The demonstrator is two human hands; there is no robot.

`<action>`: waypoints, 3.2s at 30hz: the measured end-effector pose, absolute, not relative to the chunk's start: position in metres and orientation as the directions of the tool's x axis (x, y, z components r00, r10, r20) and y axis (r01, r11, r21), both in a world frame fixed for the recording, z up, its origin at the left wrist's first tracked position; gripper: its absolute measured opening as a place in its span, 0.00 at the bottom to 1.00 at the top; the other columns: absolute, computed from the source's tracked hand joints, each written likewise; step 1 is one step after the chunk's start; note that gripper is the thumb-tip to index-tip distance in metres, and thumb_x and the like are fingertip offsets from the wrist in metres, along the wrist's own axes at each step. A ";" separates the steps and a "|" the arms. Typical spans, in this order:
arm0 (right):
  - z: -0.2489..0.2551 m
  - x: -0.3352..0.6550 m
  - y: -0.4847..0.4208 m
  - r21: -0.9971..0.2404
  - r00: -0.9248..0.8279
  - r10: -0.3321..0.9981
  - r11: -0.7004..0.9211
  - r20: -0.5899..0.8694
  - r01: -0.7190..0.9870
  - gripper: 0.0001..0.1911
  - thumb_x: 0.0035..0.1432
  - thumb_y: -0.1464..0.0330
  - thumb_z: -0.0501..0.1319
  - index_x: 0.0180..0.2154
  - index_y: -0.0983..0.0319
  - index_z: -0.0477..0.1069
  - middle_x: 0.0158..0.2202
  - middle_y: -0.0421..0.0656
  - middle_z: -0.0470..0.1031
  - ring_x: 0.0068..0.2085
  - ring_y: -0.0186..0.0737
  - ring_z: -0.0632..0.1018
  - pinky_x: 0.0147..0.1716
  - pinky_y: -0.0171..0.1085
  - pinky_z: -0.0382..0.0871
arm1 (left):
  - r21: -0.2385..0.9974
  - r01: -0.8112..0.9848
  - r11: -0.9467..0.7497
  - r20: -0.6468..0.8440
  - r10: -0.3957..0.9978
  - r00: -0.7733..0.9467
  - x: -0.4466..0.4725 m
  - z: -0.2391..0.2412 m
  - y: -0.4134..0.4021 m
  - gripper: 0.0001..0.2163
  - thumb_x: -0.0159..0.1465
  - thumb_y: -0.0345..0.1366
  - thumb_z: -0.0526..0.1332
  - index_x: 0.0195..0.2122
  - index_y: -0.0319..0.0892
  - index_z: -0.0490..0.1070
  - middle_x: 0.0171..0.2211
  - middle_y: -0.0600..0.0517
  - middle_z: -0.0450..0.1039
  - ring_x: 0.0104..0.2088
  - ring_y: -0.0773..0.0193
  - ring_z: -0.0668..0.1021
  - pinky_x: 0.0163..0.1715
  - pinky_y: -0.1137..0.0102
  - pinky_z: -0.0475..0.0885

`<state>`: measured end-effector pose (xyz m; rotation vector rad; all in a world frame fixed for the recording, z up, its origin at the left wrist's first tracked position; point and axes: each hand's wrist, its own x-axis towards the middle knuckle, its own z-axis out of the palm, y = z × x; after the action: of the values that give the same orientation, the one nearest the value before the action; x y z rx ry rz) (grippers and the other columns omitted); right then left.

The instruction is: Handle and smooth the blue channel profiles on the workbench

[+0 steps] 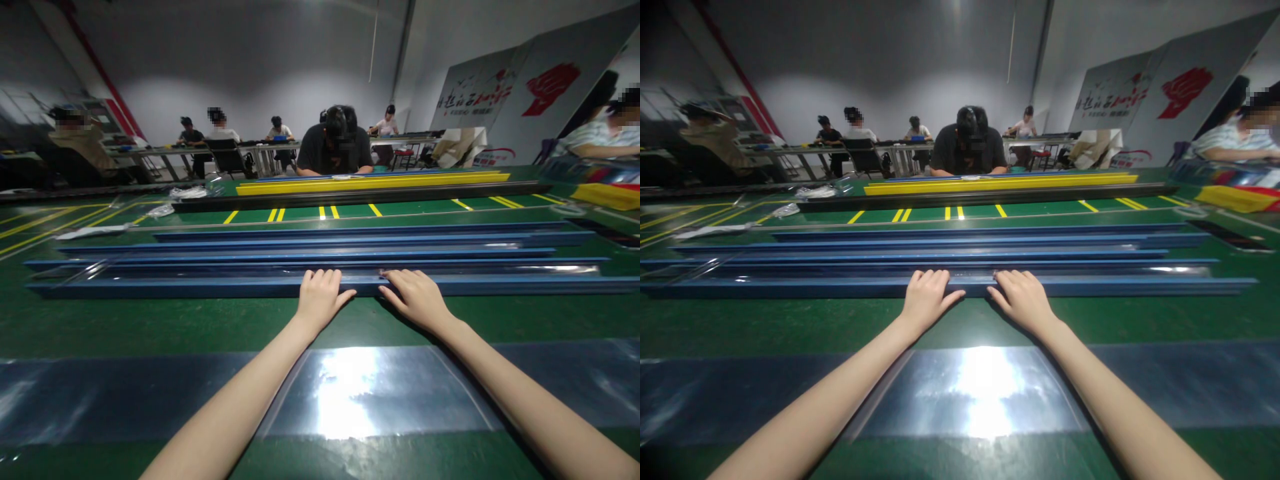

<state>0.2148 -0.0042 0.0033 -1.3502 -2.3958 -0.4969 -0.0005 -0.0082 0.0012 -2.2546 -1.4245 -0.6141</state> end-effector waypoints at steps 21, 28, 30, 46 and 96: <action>0.004 0.215 -0.005 0.140 -0.488 0.751 0.480 0.445 0.866 0.21 0.61 0.59 0.44 0.42 0.65 0.68 0.39 0.48 0.75 0.37 0.40 0.72 0.35 0.37 0.55 | -0.079 0.911 -0.405 0.546 0.747 0.380 -0.001 0.002 -0.008 0.16 0.59 0.50 0.55 0.32 0.40 0.67 0.29 0.48 0.72 0.32 0.58 0.71 0.33 0.65 0.57; 0.004 0.215 -0.005 0.144 -0.488 0.749 0.478 0.448 0.867 0.21 0.62 0.59 0.44 0.42 0.65 0.68 0.39 0.47 0.75 0.38 0.41 0.72 0.36 0.37 0.55 | -0.091 0.912 -0.400 0.546 0.746 0.382 -0.001 0.002 -0.009 0.16 0.59 0.50 0.55 0.32 0.40 0.67 0.29 0.49 0.72 0.32 0.58 0.71 0.34 0.66 0.57; 0.004 0.215 -0.005 0.141 -0.487 0.747 0.479 0.453 0.866 0.20 0.61 0.59 0.45 0.42 0.65 0.68 0.39 0.47 0.75 0.38 0.40 0.72 0.35 0.37 0.55 | -0.091 0.912 -0.400 0.545 0.746 0.382 0.000 0.002 -0.009 0.16 0.59 0.50 0.55 0.32 0.40 0.67 0.29 0.49 0.72 0.32 0.58 0.71 0.33 0.65 0.57; 0.005 0.214 -0.005 0.147 -0.485 0.746 0.474 0.456 0.868 0.20 0.61 0.60 0.44 0.42 0.66 0.68 0.37 0.47 0.75 0.37 0.40 0.72 0.35 0.37 0.55 | -0.070 0.909 -0.411 0.553 0.743 0.378 -0.001 0.001 -0.008 0.16 0.59 0.49 0.55 0.32 0.40 0.67 0.29 0.48 0.72 0.33 0.58 0.72 0.34 0.65 0.57; 0.026 0.183 -0.004 0.022 -0.492 0.777 0.527 0.392 0.850 0.09 0.59 0.67 0.50 0.31 0.61 0.65 0.30 0.43 0.69 0.33 0.37 0.69 0.30 0.33 0.57 | -0.059 0.873 -0.483 0.606 0.678 0.416 -0.001 -0.002 -0.005 0.12 0.60 0.44 0.54 0.31 0.40 0.67 0.28 0.50 0.72 0.32 0.61 0.71 0.34 0.65 0.58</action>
<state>0.1833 -0.0036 0.0262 -1.3488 -2.4360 -0.3027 -0.0008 -0.0045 -0.0021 -2.3097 -1.3304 -0.7368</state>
